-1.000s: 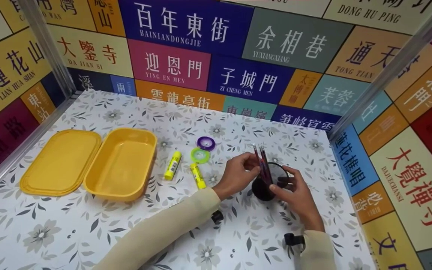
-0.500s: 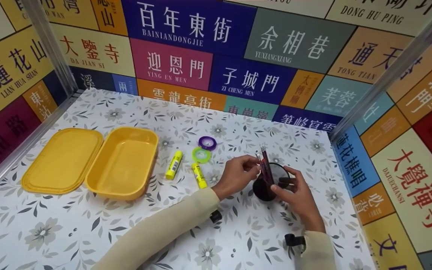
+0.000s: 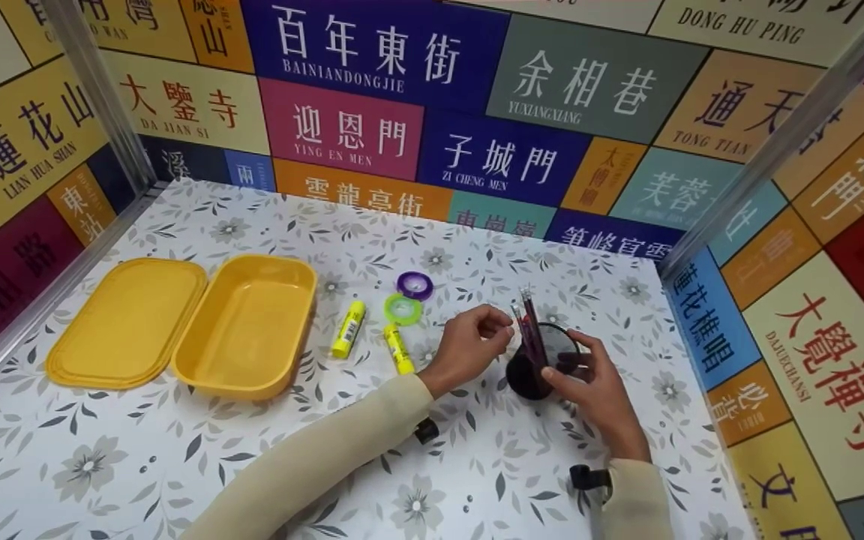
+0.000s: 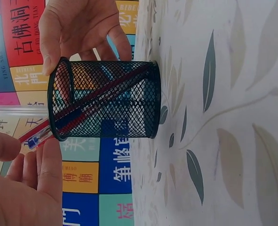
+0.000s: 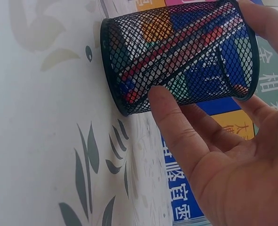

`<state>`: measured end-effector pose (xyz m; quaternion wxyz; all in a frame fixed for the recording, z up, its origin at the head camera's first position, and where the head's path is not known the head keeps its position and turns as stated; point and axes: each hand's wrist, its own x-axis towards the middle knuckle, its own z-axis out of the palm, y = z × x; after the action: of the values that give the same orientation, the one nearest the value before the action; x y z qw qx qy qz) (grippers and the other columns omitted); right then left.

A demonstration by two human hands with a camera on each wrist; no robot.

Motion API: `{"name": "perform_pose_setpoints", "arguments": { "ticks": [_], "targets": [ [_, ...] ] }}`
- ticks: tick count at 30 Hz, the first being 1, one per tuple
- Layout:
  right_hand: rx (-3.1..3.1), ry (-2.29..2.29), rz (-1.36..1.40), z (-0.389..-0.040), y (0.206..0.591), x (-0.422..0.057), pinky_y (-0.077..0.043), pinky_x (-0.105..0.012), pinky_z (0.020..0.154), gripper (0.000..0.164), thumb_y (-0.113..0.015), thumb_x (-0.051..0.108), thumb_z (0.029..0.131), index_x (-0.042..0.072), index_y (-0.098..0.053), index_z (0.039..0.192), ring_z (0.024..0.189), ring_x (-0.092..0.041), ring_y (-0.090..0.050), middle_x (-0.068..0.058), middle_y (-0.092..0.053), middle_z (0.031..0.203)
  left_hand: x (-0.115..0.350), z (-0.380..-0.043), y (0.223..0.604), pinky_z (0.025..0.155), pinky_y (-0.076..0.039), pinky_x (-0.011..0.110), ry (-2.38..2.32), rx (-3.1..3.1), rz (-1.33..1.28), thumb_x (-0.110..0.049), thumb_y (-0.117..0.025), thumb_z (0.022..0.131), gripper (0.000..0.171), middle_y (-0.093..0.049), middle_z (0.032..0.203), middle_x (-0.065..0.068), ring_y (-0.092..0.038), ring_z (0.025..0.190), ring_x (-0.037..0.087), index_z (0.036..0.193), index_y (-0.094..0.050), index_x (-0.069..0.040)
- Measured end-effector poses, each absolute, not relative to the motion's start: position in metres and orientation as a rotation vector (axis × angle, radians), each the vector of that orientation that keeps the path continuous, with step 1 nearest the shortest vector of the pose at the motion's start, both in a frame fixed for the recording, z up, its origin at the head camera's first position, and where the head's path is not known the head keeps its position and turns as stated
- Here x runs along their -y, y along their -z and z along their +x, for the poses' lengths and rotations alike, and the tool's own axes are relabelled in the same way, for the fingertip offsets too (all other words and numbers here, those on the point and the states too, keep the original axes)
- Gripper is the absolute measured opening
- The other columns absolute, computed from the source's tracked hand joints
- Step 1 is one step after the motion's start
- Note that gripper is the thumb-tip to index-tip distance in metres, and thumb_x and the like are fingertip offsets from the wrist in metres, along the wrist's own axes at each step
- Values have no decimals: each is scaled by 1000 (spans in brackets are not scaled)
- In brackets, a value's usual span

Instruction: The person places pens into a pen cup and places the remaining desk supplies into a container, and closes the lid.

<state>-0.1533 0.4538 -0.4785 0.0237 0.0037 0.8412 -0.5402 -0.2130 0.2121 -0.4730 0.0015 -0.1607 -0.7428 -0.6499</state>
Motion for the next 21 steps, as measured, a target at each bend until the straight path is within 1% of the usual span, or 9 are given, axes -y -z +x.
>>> {"name": "perform_pose_setpoints", "arguments": {
  "ticks": [5, 9, 13, 19, 21],
  "targets": [
    [-2612, 1663, 15, -153, 479, -453, -64, -34, 81, 76, -71, 18, 103, 16, -29, 165, 102, -9, -72, -12, -59, 126, -210, -213, 473, 75, -54, 15, 2056, 2326, -487, -20, -71, 99, 6, -69, 88, -15, -64, 81, -4, 104, -73, -21],
    [-2612, 1661, 23, -151, 480, -453, -65, -35, 81, 75, -71, 17, 102, 16, -29, 165, 101, -9, -72, -14, -60, 127, -207, -212, 474, 77, -54, 15, 2061, 2315, -491, -20, -68, 100, 8, -68, 88, -14, -63, 81, -3, 107, -71, -17],
    [-2617, 1651, 42, -151, 479, -453, -64, -36, 81, 75, -72, 19, 102, 18, -30, 164, 101, -10, -72, -15, -60, 129, -203, -213, 476, 80, -53, 16, 2082, 2297, -493, -20, -68, 101, 6, -67, 88, -14, -62, 83, -3, 106, -69, -19],
    [-2635, 1623, 35, -153, 478, -453, -64, -35, 81, 76, -72, 20, 102, 19, -29, 165, 100, -11, -73, -12, -60, 128, -196, -217, 475, 81, -53, 17, 2062, 2275, -472, -19, -68, 99, 11, -68, 89, -13, -63, 85, -2, 108, -71, -14],
    [-2637, 1617, 26, -153, 477, -452, -64, -34, 82, 77, -72, 20, 102, 19, -29, 165, 102, -10, -72, -11, -59, 130, -194, -218, 475, 81, -53, 17, 2061, 2274, -460, -19, -69, 99, 11, -68, 90, -13, -63, 85, -2, 108, -71, -14]
  ]
}}
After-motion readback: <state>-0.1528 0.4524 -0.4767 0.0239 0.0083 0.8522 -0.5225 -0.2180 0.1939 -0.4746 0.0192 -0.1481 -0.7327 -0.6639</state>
